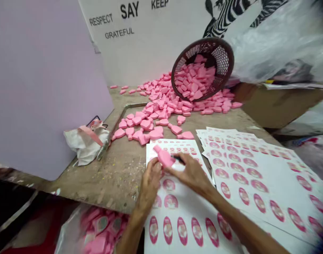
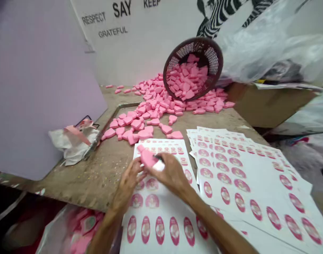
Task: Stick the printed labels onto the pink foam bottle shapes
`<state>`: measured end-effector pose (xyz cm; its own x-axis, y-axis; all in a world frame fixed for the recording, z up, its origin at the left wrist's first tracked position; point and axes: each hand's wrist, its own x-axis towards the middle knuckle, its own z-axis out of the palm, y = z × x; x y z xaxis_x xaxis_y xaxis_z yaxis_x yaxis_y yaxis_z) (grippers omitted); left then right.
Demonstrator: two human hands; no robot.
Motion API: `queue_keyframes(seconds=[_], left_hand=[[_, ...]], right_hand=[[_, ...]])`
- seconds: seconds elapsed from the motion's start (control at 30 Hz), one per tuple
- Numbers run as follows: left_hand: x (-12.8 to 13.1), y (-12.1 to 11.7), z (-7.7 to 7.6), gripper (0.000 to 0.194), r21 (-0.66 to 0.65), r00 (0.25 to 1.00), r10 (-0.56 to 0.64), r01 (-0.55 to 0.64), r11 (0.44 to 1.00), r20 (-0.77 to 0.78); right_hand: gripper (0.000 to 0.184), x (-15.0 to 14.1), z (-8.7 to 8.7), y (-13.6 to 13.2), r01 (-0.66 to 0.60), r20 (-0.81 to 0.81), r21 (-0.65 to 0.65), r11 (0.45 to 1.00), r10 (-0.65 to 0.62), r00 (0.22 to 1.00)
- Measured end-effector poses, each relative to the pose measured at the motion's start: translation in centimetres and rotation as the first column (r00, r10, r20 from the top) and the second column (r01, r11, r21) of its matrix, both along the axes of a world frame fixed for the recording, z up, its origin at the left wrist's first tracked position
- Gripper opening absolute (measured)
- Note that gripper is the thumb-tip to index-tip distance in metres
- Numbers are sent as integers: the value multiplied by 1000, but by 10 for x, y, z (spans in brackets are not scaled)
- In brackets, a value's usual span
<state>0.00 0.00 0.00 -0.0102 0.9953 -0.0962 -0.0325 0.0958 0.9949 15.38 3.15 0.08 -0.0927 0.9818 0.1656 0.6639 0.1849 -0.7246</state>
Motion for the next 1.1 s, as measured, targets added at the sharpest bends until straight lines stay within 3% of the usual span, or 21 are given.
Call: queue_keyframes(seconds=[0.1,0.17,0.27,0.37,0.57,0.93,1.1], left_hand=[[25,-5,-9,44,-152,999,39,-34,988,32],[37,-6,-15,42,-194,994,23,-2,981,105],[49,-1,-21,37,-189,981,-62,97,977,183],[62,8,-24,34,-174,985,-133,150,973,107],[79,16,-29,38,-145,979,-197,203,968,57],[78,18,-42,43,-101,975,-221,220,970,3],[78,18,-43,42,-79,971,-238,237,968,-4]], right_hand=[[38,26,-17,-26,-9,-132,-74,997,-1,991],[36,47,-28,-30,95,-118,-64,993,-102,988],[29,79,-42,-19,235,89,79,969,-242,966],[16,95,-53,-8,108,306,240,965,-181,935],[13,97,-60,-11,-3,435,363,932,-167,885],[9,104,-66,-5,14,340,262,965,-106,934],[12,99,-68,-4,36,323,295,955,-135,937]])
